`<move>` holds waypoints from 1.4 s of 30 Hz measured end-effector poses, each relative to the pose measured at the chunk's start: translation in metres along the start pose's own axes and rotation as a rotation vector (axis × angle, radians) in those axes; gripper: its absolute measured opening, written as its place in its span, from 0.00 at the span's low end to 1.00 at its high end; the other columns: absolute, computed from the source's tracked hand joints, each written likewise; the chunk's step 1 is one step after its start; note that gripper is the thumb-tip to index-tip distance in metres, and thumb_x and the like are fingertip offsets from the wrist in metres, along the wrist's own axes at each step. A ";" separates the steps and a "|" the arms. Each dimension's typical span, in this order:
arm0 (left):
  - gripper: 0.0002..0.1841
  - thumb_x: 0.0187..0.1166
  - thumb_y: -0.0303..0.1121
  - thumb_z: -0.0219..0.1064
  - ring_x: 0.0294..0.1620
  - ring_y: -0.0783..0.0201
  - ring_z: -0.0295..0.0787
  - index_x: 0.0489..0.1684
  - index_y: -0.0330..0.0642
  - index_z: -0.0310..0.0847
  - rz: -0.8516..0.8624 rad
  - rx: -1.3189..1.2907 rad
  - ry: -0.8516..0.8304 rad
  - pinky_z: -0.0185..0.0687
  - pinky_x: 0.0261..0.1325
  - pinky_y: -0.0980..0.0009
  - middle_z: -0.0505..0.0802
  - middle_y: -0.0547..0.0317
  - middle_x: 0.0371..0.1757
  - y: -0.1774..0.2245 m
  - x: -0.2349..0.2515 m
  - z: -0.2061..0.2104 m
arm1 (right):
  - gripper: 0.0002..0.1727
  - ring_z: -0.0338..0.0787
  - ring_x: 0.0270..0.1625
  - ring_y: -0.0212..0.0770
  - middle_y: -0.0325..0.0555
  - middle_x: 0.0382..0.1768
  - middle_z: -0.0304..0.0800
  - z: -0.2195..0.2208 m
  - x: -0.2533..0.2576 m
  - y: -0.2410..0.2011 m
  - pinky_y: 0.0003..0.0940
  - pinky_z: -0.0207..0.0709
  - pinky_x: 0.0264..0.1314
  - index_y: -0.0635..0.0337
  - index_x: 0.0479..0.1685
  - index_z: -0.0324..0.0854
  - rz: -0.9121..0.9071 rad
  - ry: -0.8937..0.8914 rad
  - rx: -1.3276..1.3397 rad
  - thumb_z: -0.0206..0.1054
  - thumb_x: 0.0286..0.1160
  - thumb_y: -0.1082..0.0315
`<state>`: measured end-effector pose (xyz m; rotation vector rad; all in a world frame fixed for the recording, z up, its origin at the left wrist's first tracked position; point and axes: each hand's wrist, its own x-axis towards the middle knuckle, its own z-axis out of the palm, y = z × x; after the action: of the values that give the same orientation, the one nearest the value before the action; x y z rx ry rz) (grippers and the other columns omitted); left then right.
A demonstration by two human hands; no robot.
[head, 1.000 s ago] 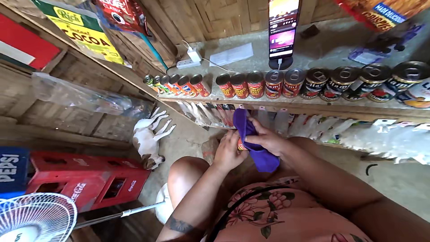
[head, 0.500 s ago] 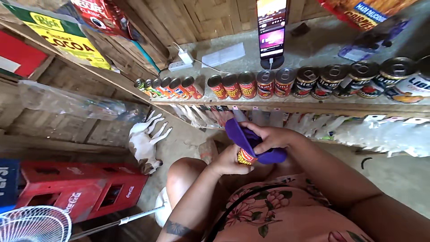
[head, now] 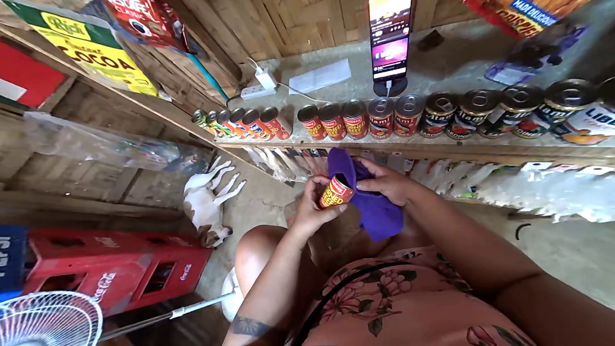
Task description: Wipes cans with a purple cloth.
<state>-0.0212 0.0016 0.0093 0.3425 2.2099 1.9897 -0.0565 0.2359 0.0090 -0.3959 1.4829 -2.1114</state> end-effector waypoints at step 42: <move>0.40 0.67 0.47 0.79 0.53 0.61 0.94 0.77 0.35 0.68 0.261 0.602 -0.090 0.91 0.59 0.56 0.93 0.46 0.55 -0.009 -0.001 0.013 | 0.27 0.90 0.52 0.38 0.46 0.58 0.88 0.009 0.002 -0.009 0.38 0.86 0.55 0.50 0.78 0.69 0.047 0.171 -0.123 0.67 0.78 0.69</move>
<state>-0.0179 0.0128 -0.0016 0.8042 2.7749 1.3139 -0.0554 0.2303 0.0202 -0.2272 1.7080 -2.0667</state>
